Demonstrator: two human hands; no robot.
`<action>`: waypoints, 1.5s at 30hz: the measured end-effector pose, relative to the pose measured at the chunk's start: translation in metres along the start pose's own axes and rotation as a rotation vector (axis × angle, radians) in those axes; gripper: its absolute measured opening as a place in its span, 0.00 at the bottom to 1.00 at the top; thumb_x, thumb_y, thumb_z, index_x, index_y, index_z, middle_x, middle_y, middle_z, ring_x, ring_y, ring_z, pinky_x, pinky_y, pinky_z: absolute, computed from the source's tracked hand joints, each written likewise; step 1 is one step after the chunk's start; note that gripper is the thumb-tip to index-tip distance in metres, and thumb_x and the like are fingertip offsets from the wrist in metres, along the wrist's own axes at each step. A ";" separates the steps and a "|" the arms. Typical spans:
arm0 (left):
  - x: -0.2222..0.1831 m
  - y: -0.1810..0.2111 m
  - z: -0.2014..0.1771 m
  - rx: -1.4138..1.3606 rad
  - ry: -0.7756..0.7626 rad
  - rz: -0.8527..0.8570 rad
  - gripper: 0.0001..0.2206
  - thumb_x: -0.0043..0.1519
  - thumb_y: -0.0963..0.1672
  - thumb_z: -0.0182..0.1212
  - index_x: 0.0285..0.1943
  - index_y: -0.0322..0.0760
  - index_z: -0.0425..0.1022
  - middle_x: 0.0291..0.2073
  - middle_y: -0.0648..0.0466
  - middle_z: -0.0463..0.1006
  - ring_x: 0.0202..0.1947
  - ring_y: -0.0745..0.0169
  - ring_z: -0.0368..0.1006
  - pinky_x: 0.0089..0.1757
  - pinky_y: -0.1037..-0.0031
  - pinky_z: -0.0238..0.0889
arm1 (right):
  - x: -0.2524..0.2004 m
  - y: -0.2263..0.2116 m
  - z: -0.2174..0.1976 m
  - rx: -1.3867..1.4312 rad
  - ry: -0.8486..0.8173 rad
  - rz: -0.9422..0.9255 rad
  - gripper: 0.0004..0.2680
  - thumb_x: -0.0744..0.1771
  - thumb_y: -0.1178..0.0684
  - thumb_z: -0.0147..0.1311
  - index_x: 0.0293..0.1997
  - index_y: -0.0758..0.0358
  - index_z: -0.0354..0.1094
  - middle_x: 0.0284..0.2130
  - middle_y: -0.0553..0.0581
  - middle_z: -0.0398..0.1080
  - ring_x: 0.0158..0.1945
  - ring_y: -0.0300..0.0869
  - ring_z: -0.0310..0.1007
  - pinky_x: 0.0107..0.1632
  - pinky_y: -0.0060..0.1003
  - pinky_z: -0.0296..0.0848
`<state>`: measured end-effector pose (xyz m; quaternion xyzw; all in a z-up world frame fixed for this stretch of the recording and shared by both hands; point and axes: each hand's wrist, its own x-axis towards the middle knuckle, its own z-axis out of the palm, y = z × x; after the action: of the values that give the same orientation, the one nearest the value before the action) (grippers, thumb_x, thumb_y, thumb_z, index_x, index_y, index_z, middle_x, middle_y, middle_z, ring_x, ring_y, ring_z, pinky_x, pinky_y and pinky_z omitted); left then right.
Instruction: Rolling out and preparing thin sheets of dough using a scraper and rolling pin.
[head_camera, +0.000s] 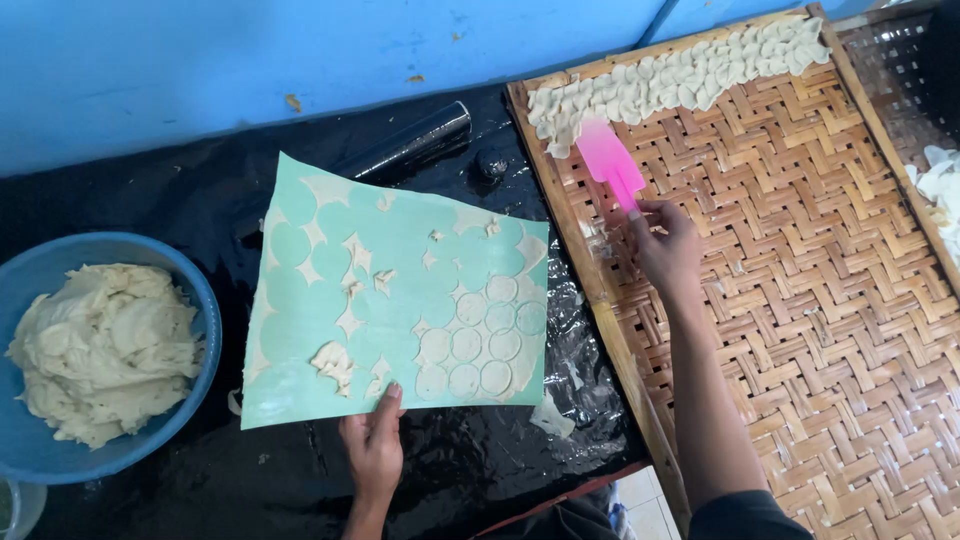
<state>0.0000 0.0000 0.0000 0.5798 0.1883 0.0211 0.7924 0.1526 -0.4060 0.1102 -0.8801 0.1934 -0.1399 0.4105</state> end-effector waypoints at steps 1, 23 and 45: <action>0.001 0.002 0.001 0.001 -0.001 0.001 0.07 0.65 0.40 0.62 0.46 0.24 0.76 0.31 0.53 0.77 0.27 0.74 0.66 0.29 0.79 0.61 | 0.000 0.001 0.000 0.001 0.001 0.000 0.10 0.70 0.52 0.58 0.52 0.67 0.73 0.33 0.56 0.78 0.32 0.36 0.78 0.30 0.32 0.74; -0.002 0.002 0.007 -0.217 0.000 0.088 0.11 0.66 0.36 0.57 0.56 0.22 0.70 0.43 0.49 0.79 0.38 0.70 0.73 0.37 0.77 0.69 | -0.135 -0.095 -0.018 -0.375 -0.185 -0.191 0.09 0.67 0.54 0.57 0.50 0.62 0.74 0.35 0.62 0.77 0.29 0.50 0.80 0.29 0.42 0.75; -0.001 -0.002 0.004 -0.167 -0.040 0.119 0.11 0.68 0.37 0.57 0.57 0.20 0.70 0.42 0.47 0.78 0.37 0.69 0.73 0.36 0.76 0.70 | -0.146 -0.077 -0.008 -0.362 -0.294 -0.088 0.09 0.66 0.51 0.59 0.48 0.63 0.75 0.35 0.63 0.78 0.32 0.50 0.80 0.34 0.45 0.76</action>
<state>-0.0001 -0.0042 -0.0007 0.5224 0.1353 0.0724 0.8388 0.0378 -0.2995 0.1618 -0.9579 0.1147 0.0091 0.2632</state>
